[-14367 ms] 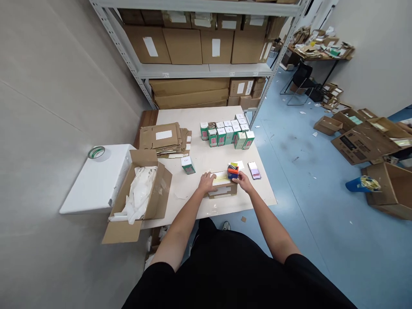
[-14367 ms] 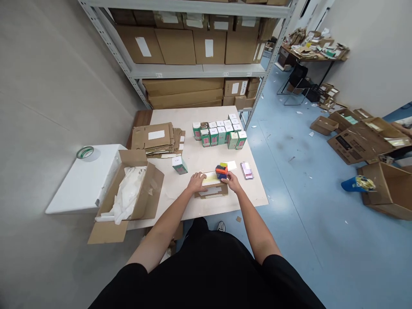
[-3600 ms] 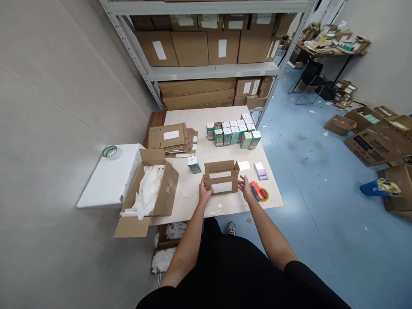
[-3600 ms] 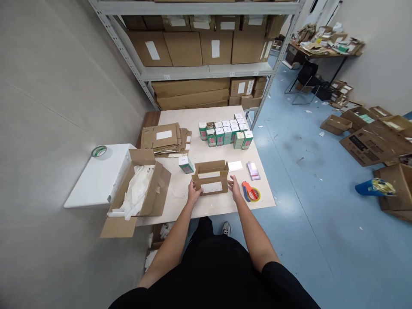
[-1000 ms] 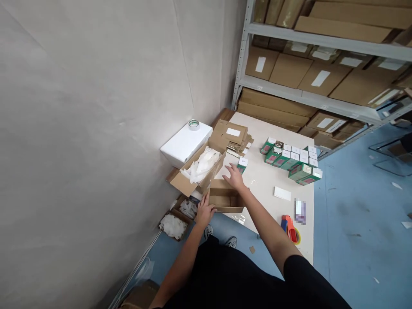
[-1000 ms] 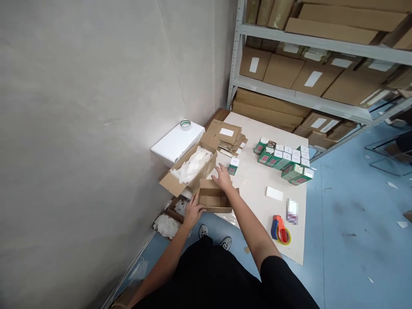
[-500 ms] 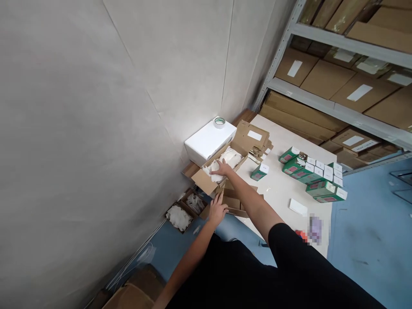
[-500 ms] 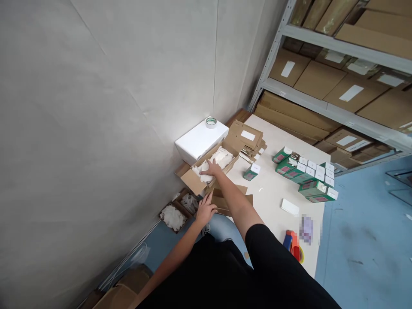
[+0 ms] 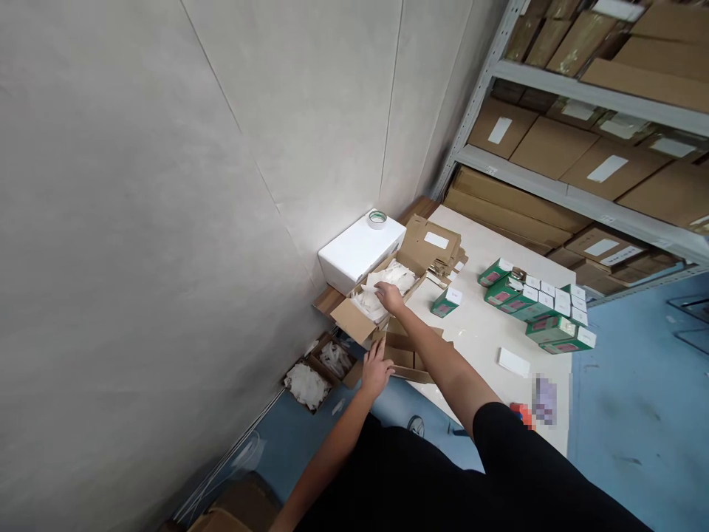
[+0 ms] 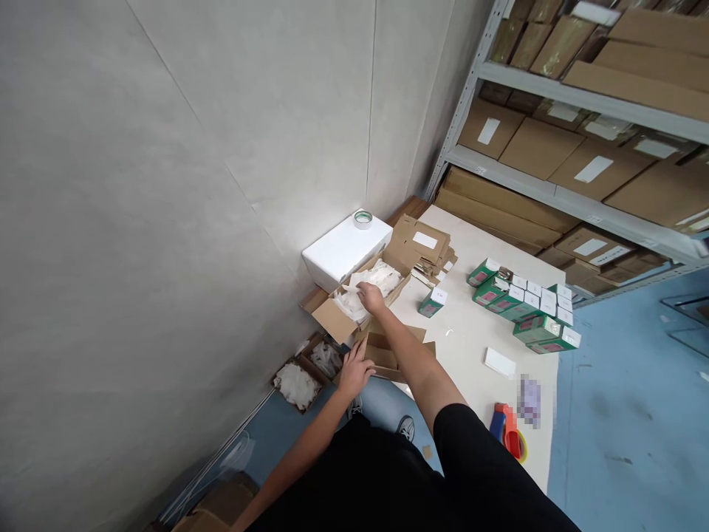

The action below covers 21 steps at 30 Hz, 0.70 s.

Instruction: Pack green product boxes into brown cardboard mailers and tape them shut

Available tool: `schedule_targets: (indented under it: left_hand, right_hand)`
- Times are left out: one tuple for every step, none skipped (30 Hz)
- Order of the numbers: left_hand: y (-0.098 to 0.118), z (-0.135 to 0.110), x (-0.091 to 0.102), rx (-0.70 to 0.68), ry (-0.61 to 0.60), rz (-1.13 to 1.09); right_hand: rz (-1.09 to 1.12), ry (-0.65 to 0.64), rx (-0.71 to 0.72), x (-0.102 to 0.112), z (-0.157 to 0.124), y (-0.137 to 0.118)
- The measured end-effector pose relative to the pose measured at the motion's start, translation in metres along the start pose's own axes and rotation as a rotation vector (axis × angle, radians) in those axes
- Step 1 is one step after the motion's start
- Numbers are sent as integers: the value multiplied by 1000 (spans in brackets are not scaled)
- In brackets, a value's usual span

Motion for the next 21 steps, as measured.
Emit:
schedule_targets:
  left_hand:
    - [2, 0, -2, 3, 2, 7]
    - [4, 0, -5, 5, 3, 13]
    - [8, 1, -9, 4, 2, 20]
    - [12, 1, -13, 0, -1, 28]
    - [17, 2, -18, -5, -4, 37]
    - [22, 3, -22, -8, -7, 47]
    - [27, 4, -27, -8, -11, 58]
    - [33, 6, -31, -5, -16, 70]
    - [39, 9, -35, 0, -21, 82]
    - [45, 12, -40, 5, -27, 90]
    - [51, 16, -44, 6, -34, 96]
    - [57, 22, -48, 5, -39, 99]
    - [64, 28, -52, 1, -43, 101]
    - [71, 35, -56, -6, -46, 101]
    - [78, 42, -60, -12, -45, 104]
    - [86, 50, -64, -26, -44, 105]
    - [94, 57, -68, -37, -40, 106]
    - [102, 65, -72, -39, -33, 108]
    - [110, 72, -76, -39, -28, 111]
    - [119, 79, -81, -38, -22, 115]
    - [128, 85, -86, -41, -20, 119]
  right_hand:
    - [36, 30, -2, 7, -2, 3]
    - [75, 68, -3, 14, -4, 7]
    - [114, 112, 1, 22, -6, 11]
    - [154, 163, 10, 30, -9, 14]
    - [192, 216, 24, 39, -13, 18]
    - [226, 270, 38, 49, -18, 22]
    - [255, 319, 51, 59, -25, 27]
    - [278, 360, 61, 69, -33, 32]
    - [295, 392, 65, 78, -43, 39]
    - [307, 419, 63, 88, -56, 47]
    - [317, 441, 59, 97, -70, 56]
    - [325, 463, 50, 106, -88, 67]
    - [332, 486, 35, 113, -107, 79]
    - [337, 509, 11, 120, -128, 92]
    - [341, 528, -21, 125, -151, 106]
    - [343, 542, -61, 129, -173, 121]
    - [343, 547, -108, 130, -196, 136]
    - [339, 540, -161, 129, -217, 151]
    - [328, 525, -220, 127, -236, 166]
    - [310, 493, -283, 123, -254, 181]
    - [289, 440, -339, 117, -270, 195]
Point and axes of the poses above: each hand's wrist, its own z-axis towards the middle knuckle, its own x-axis out of the back of the hand, y = z × x, the point moved 6 cm from there along z, towards the middle knuckle, and after that the axes turned 9 degrees about -z, right-handed, at the moved point
